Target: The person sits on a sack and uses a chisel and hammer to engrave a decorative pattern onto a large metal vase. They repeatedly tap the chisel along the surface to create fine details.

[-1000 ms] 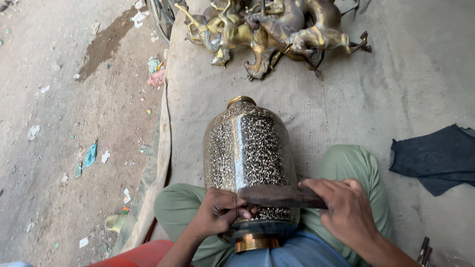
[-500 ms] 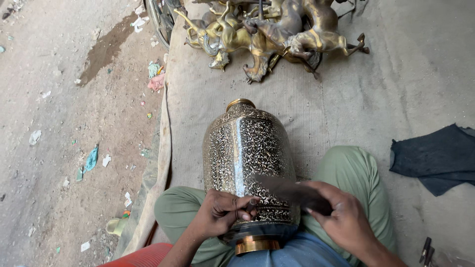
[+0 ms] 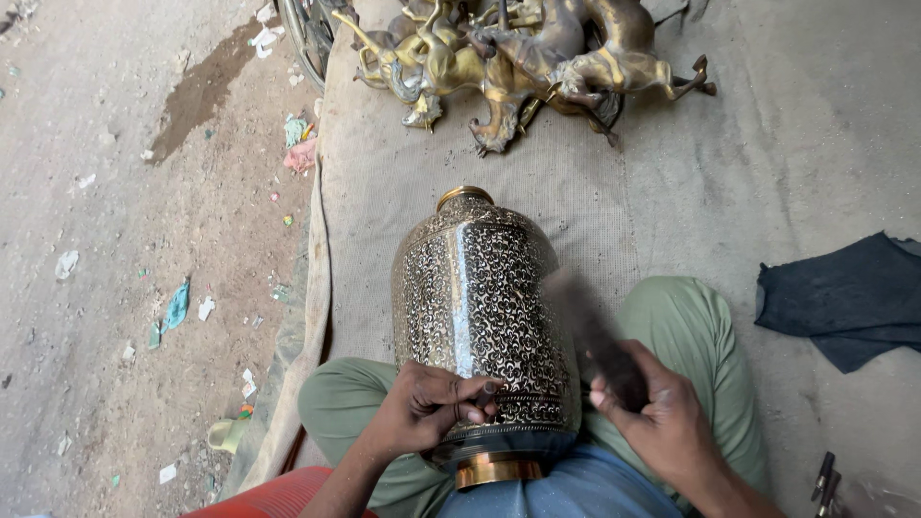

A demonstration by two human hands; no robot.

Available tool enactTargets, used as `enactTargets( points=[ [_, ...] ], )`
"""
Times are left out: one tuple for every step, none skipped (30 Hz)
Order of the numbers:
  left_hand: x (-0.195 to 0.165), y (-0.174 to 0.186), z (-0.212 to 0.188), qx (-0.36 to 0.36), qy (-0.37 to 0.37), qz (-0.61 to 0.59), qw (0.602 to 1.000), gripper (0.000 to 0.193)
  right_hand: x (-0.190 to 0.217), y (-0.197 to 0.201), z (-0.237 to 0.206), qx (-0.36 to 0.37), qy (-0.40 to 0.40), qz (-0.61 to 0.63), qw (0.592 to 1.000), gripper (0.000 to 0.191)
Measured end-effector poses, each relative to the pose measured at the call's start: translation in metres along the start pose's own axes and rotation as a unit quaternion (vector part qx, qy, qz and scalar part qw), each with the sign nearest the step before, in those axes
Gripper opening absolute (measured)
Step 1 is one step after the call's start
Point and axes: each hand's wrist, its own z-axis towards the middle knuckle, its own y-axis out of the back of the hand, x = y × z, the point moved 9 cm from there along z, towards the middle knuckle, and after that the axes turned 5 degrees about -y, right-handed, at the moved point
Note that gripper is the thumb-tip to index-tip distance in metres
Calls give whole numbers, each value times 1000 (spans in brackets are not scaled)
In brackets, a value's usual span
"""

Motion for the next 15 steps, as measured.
enactTargets(
  points=[
    [-1,-1,0,4,-4,-2,1000,26,12,1,-3,-20,78,-95,992,53],
    [-3,-1,1,9,-12,-2,1000,24,24,1,-9,-42,159,-189,968,59],
    [-1,0,1,4,-5,-4,1000,26,36,-3,-17,-65,236,-279,928,66],
    [0,1,1,0,4,-5,1000,30,23,3,-10,-45,165,-155,973,59],
    [2,2,1,-5,15,-8,1000,33,9,6,-6,-22,87,-28,996,52],
    [0,1,1,2,3,6,1000,30,-6,3,-3,4,6,97,995,46],
    [-2,1,2,8,-8,21,1000,27,5,4,-6,-12,70,-41,997,48],
    [-5,0,3,16,-22,37,999,24,16,2,-9,-31,134,-179,974,50],
    [-2,1,3,11,-7,18,1000,27,25,-4,-14,-50,196,-312,928,53],
    [1,2,3,8,10,0,1000,31,14,2,-9,-36,127,-177,975,48],
    [3,2,3,4,28,-17,999,34,1,4,-5,-20,55,-38,998,44],
    [0,1,4,11,6,-4,1000,30,-14,1,-4,0,-20,100,995,39],
    [-4,1,5,14,-14,9,1000,25,0,4,-7,-30,61,-34,997,43],
    [-8,0,5,17,-35,24,999,21,13,4,-13,-58,143,-168,974,48],
    [-4,1,5,8,-13,10,1000,24,25,-1,-20,-88,221,-296,925,52]
  ],
)
